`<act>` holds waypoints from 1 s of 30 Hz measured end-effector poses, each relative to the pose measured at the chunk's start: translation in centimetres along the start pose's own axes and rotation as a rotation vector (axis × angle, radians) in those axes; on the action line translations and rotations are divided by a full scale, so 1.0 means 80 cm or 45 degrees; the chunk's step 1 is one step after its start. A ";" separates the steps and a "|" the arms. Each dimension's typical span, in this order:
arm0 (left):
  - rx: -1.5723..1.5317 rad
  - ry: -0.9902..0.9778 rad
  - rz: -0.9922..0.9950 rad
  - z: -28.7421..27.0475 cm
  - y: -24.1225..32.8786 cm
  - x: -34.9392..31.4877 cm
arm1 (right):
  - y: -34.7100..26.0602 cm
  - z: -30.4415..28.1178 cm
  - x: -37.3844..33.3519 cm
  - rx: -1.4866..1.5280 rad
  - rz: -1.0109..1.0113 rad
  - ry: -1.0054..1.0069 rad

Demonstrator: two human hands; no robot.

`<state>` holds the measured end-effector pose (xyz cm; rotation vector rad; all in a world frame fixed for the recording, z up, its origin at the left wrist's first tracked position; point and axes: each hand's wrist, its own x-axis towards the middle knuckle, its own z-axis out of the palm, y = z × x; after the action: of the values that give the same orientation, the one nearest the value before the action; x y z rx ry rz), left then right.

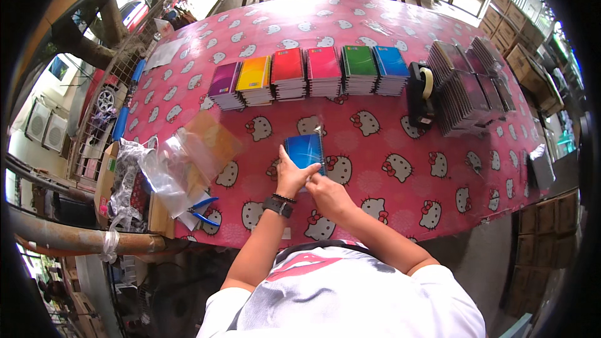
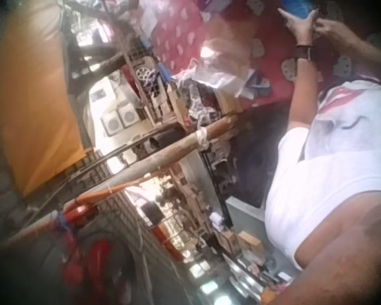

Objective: The person gathers notebooks of different colors, stacks them together, and places the stack into a plastic bag, sealing it with tape.

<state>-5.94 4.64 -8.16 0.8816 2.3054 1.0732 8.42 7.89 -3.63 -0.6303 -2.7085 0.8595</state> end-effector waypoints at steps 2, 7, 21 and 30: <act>-0.068 0.008 0.026 -0.001 -0.011 0.000 | 0.002 -0.034 0.001 0.450 0.051 -0.287; -0.268 -0.050 0.091 0.009 -0.019 0.003 | 0.081 -0.039 0.108 -0.053 0.461 0.644; -0.373 0.090 0.123 0.005 -0.042 -0.005 | 0.078 -0.011 0.127 0.610 0.196 0.509; -0.919 -0.332 0.182 -0.024 -0.034 -0.024 | 0.089 0.020 0.058 0.751 0.418 0.150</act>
<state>-6.80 0.96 -8.95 0.8216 1.4813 1.5909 6.18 14.52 -8.74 -0.9485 -2.1070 1.5559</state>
